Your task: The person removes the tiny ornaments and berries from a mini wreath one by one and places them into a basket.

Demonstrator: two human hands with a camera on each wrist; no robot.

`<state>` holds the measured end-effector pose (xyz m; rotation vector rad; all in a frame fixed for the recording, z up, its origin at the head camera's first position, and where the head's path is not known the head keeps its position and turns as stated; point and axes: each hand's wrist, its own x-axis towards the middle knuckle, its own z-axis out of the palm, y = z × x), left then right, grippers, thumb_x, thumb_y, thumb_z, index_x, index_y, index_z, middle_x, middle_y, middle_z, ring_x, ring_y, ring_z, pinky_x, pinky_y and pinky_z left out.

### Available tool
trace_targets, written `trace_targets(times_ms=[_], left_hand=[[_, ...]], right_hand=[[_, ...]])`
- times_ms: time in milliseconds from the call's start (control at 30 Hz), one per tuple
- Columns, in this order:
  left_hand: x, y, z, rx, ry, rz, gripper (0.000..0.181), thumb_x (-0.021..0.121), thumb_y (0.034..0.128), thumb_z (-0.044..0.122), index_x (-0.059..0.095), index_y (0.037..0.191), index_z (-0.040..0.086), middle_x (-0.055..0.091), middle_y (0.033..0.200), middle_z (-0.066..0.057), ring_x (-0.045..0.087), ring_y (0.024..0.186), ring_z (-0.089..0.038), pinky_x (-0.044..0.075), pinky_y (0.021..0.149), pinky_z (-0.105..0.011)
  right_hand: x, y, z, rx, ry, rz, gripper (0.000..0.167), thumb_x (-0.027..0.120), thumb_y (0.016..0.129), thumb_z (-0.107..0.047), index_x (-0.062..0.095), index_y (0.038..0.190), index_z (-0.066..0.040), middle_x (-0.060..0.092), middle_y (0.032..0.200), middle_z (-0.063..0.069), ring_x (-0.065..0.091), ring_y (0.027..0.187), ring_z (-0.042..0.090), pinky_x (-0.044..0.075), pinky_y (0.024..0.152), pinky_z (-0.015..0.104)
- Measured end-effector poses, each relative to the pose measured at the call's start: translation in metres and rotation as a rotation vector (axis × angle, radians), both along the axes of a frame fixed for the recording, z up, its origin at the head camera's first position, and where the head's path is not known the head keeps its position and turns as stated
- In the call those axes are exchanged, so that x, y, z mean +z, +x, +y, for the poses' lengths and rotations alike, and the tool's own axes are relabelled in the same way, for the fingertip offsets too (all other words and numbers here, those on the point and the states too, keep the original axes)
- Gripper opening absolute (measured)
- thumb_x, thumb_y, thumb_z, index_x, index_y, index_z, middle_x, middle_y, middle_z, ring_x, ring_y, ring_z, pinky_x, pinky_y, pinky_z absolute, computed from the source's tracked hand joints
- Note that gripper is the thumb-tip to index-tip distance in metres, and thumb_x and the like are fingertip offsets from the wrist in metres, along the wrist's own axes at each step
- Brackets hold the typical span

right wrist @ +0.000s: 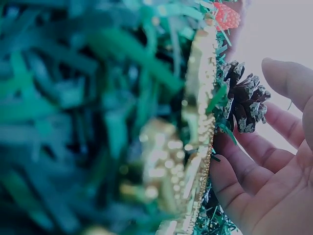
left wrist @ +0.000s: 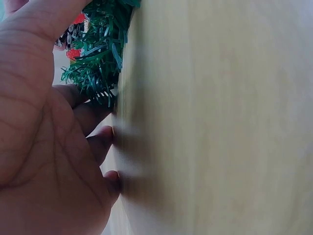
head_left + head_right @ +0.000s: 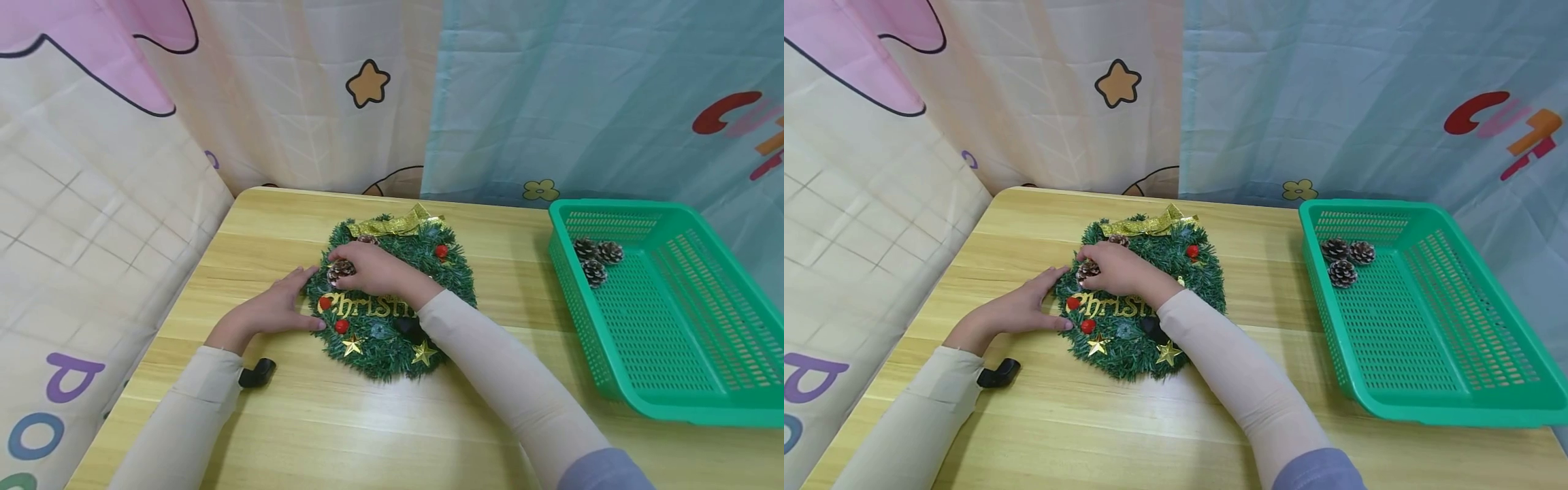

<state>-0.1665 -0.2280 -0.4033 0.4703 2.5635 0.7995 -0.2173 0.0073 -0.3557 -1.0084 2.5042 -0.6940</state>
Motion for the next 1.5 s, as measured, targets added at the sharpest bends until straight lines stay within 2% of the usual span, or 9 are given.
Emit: trace_targets(times_ms=[400, 633, 933, 1233, 1500], left_hand=[[0.0009, 0.0006, 0.0010, 0.000, 0.003, 0.005, 0.116, 0.081, 0.0765, 0.054, 0.013, 0.160, 0.012, 0.009, 0.161, -0.029, 0.008, 0.144, -0.055, 0.018, 0.109, -0.071], [0.0011, 0.0004, 0.0018, -0.003, 0.009, 0.006, 0.115, 0.080, 0.0772, 0.054, 0.014, 0.160, 0.011, 0.008, 0.161, -0.029, 0.006, 0.144, -0.054, 0.014, 0.110, -0.071], [-0.0007, 0.0001, 0.0000, -0.007, 0.002, 0.006, 0.117, 0.081, 0.0761, 0.055, 0.012, 0.161, 0.013, 0.008, 0.161, -0.028, 0.007, 0.145, -0.052, 0.014, 0.110, -0.070], [0.0009, 0.0004, 0.0014, -0.005, 0.008, -0.001, 0.115, 0.080, 0.0773, 0.054, 0.013, 0.160, 0.011, 0.008, 0.160, -0.030, 0.007, 0.144, -0.054, 0.014, 0.110, -0.071], [0.0011, 0.0002, 0.0009, -0.003, 0.005, 0.000, 0.116, 0.081, 0.0765, 0.055, 0.014, 0.160, 0.012, 0.008, 0.161, -0.029, 0.006, 0.144, -0.053, 0.015, 0.110, -0.070]], right_hand=[[-0.0029, -0.0013, 0.0006, -0.005, -0.008, 0.015, 0.049, 0.068, 0.096, -0.024, 0.054, 0.140, -0.009, 0.056, 0.139, 0.004, 0.052, 0.127, 0.018, 0.040, 0.107, 0.032], [-0.0031, -0.0015, 0.0008, -0.005, 0.004, 0.026, 0.045, 0.067, 0.097, -0.024, 0.056, 0.138, -0.008, 0.057, 0.138, 0.005, 0.051, 0.127, 0.019, 0.040, 0.107, 0.033], [-0.0042, -0.0026, 0.0019, -0.003, -0.010, 0.054, 0.038, 0.071, 0.094, -0.024, 0.062, 0.128, -0.010, 0.061, 0.126, 0.002, 0.055, 0.114, 0.015, 0.044, 0.099, 0.031], [-0.0022, 0.0001, 0.0044, -0.023, -0.044, 0.037, 0.037, 0.070, 0.094, -0.026, 0.063, 0.128, -0.012, 0.061, 0.126, -0.001, 0.053, 0.117, 0.014, 0.044, 0.100, 0.031], [-0.0013, 0.0018, 0.0064, -0.026, -0.067, 0.067, 0.036, 0.070, 0.094, -0.027, 0.064, 0.127, -0.013, 0.062, 0.123, -0.003, 0.053, 0.117, 0.014, 0.042, 0.102, 0.031]])
